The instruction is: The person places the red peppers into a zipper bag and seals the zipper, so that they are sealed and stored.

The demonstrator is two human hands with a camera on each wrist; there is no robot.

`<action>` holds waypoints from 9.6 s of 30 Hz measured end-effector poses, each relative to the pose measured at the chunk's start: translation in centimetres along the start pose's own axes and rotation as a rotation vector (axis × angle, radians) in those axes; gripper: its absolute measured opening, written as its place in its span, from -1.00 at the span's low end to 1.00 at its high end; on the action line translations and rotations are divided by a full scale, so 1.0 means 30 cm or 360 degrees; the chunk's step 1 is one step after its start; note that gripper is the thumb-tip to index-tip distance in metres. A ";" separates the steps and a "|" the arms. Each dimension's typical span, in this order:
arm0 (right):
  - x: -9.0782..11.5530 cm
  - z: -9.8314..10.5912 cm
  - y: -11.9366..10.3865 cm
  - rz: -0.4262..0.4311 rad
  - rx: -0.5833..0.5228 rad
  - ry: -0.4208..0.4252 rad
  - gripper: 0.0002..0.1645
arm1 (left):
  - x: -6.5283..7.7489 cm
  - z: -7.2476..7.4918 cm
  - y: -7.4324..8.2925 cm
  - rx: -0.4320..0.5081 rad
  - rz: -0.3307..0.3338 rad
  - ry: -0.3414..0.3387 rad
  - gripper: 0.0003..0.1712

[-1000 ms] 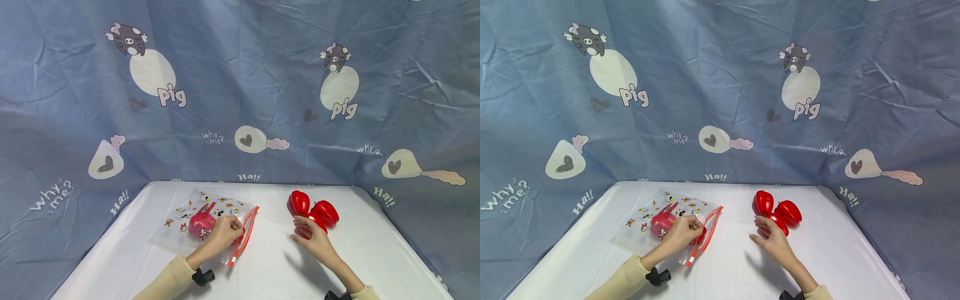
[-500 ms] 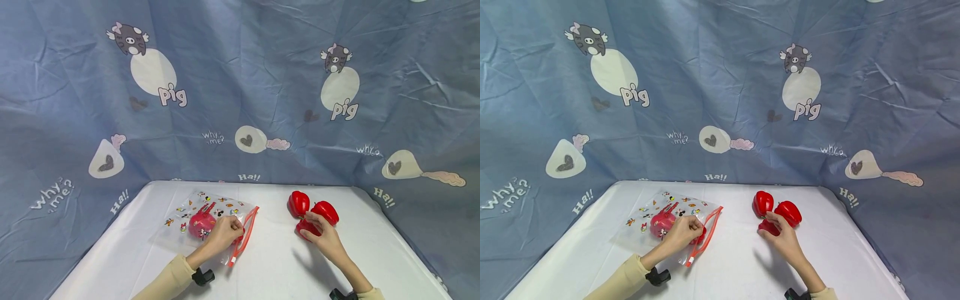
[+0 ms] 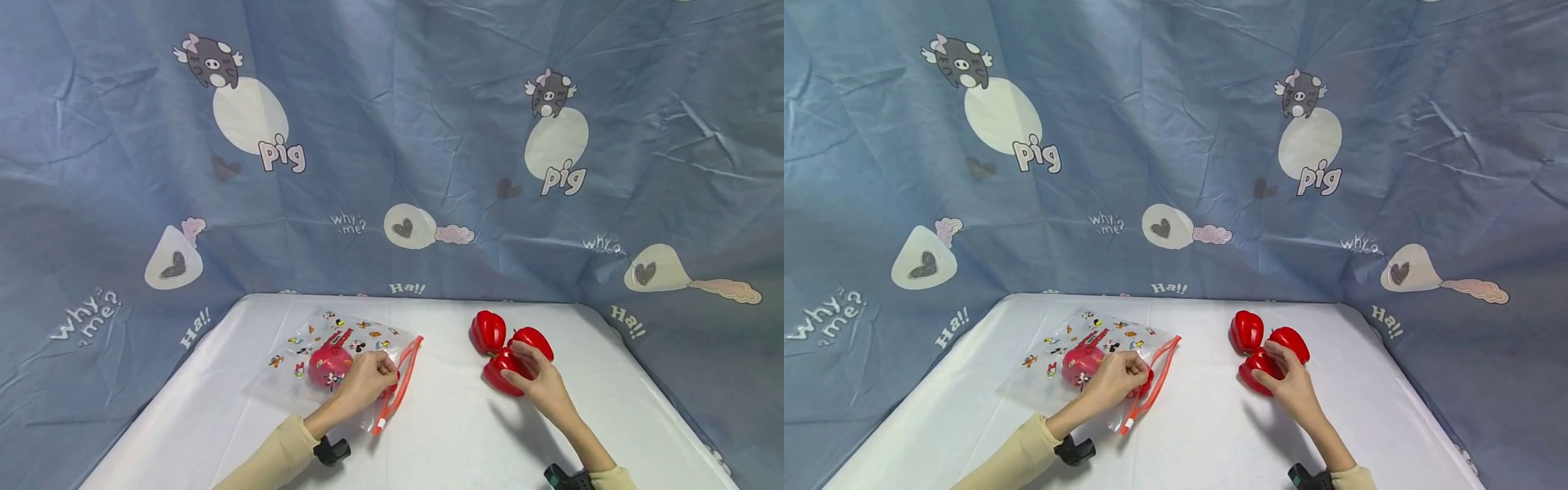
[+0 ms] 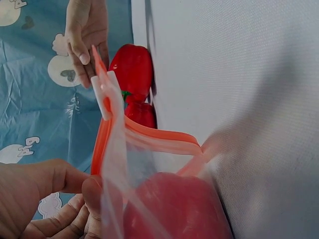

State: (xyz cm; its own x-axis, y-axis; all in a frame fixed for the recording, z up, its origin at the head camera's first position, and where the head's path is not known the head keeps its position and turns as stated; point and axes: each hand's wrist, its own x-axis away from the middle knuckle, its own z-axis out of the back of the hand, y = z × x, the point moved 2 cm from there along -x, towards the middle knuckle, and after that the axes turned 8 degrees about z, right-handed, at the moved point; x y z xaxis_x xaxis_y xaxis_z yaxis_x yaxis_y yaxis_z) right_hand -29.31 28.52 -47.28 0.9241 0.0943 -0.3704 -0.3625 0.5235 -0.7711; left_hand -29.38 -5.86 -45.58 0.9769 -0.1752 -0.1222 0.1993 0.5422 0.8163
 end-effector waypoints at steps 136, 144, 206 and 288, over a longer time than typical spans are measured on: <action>0.029 -0.094 0.017 -0.0197 -0.0001 -0.0144 -0.24 | 0.000 0.008 0.007 -0.0024 -0.0015 0.0026 -0.92; 0.028 -0.109 -0.009 -0.0177 -0.0015 -0.0148 -0.25 | 0.001 0.011 0.007 -0.0020 -0.0012 0.0030 -0.92; -0.028 -0.354 -0.108 0.0015 -0.0129 -0.0250 -0.31 | 0.004 0.010 0.010 -0.0020 0.0007 -0.0011 -0.94; -0.049 -0.504 -0.161 0.0196 -0.0186 -0.0130 -0.43 | 0.007 -0.013 0.002 -0.0079 -0.0080 -0.0042 -0.91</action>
State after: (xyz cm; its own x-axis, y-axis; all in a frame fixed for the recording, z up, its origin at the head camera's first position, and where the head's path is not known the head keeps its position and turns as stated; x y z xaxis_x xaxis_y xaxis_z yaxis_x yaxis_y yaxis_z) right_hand -30.74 13.06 -50.85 0.8768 0.2228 -0.4261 -0.4808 0.4025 -0.7790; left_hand -29.14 -5.53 -45.77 0.9634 -0.2244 -0.1465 0.2520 0.5723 0.7804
